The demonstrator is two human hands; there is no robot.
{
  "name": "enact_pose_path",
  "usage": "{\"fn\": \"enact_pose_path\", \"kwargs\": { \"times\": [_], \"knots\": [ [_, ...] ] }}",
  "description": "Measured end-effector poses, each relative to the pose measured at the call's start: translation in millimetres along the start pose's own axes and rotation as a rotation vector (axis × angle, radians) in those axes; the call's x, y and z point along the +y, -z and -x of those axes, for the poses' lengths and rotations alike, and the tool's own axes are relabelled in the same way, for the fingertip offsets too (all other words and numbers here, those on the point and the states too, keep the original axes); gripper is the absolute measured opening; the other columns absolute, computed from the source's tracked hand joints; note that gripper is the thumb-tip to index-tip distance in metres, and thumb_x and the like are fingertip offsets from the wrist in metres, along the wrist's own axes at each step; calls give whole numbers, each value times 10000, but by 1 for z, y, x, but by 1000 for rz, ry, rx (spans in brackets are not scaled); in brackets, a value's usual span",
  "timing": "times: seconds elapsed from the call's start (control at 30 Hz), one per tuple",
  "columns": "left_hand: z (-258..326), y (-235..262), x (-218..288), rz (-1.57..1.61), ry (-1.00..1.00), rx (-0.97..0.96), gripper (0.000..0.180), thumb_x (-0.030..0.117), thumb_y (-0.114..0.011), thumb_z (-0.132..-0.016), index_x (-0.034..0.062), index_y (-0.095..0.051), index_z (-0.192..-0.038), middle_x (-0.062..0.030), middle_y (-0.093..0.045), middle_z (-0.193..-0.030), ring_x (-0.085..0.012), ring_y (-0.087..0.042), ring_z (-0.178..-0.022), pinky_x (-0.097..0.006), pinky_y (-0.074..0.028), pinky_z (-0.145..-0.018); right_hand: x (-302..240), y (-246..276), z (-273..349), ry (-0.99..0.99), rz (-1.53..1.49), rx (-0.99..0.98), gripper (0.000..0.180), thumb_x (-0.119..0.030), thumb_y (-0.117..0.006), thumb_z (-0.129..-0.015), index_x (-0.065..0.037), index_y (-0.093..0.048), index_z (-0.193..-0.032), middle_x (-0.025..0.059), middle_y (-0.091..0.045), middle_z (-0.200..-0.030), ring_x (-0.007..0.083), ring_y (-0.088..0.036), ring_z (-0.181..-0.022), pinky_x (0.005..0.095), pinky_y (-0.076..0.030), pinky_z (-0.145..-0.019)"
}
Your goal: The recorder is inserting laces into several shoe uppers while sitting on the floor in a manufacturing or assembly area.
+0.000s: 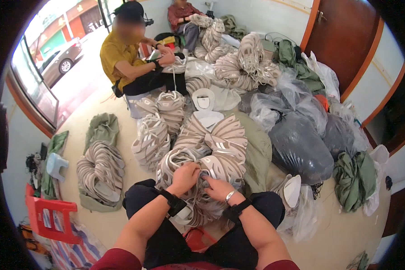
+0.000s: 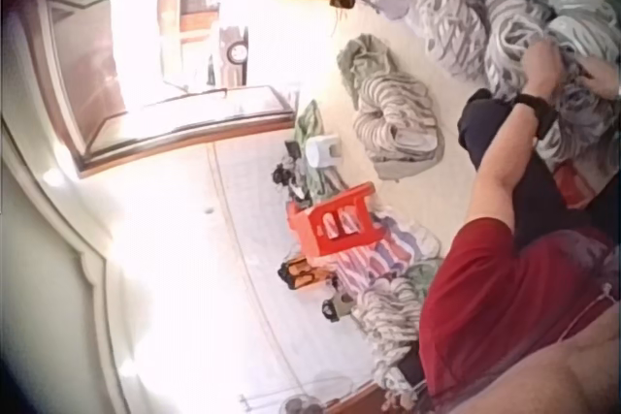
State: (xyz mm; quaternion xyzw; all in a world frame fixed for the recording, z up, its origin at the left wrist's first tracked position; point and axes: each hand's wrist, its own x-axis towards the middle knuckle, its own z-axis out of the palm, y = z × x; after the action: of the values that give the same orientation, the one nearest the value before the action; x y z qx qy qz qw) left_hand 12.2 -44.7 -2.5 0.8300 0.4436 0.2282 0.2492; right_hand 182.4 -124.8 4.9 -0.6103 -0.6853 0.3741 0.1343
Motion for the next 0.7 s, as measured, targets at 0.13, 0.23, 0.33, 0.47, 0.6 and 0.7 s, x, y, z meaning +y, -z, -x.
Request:
{"fn": "enact_pose_path", "kwargs": {
  "times": [0.13, 0.23, 0.33, 0.47, 0.6, 0.7],
  "knots": [
    [9, 39, -8, 34, -55, 178, 150, 133, -621, -820, 83, -635, -961, -131, -631, -965, -371, -591, -909, -453, -485, -779, -7, -10, -4, 63, 52, -130, 532, -268, -573, -871, -126, -439, -1366, 198, -676, -924, 391, -637, -858, 472, -497, -765],
    [15, 58, -20, -30, -105, 299, 277, 148, -650, -808, 68, -631, -1073, -168, -608, -1102, -390, -562, -1024, -466, -461, -849, -3, -13, -1, 114, 71, -175, 507, -250, -585, -867, -117, -468, -1342, 191, -679, -927, 378, -647, -875, 458, -503, -779],
    [16, 54, -35, -131, -8, 354, 455, 202, -669, -793, 87, -575, -1223, -178, -561, -1217, -382, -521, -1112, -483, -437, -913, 7, -9, 8, 54, 52, -182, 496, -248, -590, -858, -118, -490, -1326, 192, -684, -964, 379, -647, -901, 453, -502, -805],
    [33, 55, -65, -167, 133, 328, 599, 276, -677, -803, 71, -485, -1331, -201, -508, -1296, -391, -481, -1195, -500, -387, -992, 18, -21, 5, 36, 53, -210, 508, -273, -576, -864, -108, -494, -1337, 172, -686, -1009, 370, -642, -941, 438, -496, -840],
    [53, 54, -89, -235, 177, 274, 639, 314, -677, -813, 54, -447, -1349, -220, -508, -1303, -413, -497, -1175, -492, -412, -972, 32, -28, -5, 10, 63, -209, 445, -320, -573, -858, -71, -594, -1226, 184, -678, -1037, 366, -635, -974, 429, -492, -860],
    [57, 51, -94, -224, 289, 110, 698, 376, -657, -818, 38, -404, -1374, -230, -495, -1317, -424, -503, -1170, -488, -409, -977, 33, -21, -6, -15, 54, -185, 408, -325, -584, -856, -44, -646, -1144, 178, -685, -1013, 350, -640, -966, 401, -495, -854]
  ]
}}
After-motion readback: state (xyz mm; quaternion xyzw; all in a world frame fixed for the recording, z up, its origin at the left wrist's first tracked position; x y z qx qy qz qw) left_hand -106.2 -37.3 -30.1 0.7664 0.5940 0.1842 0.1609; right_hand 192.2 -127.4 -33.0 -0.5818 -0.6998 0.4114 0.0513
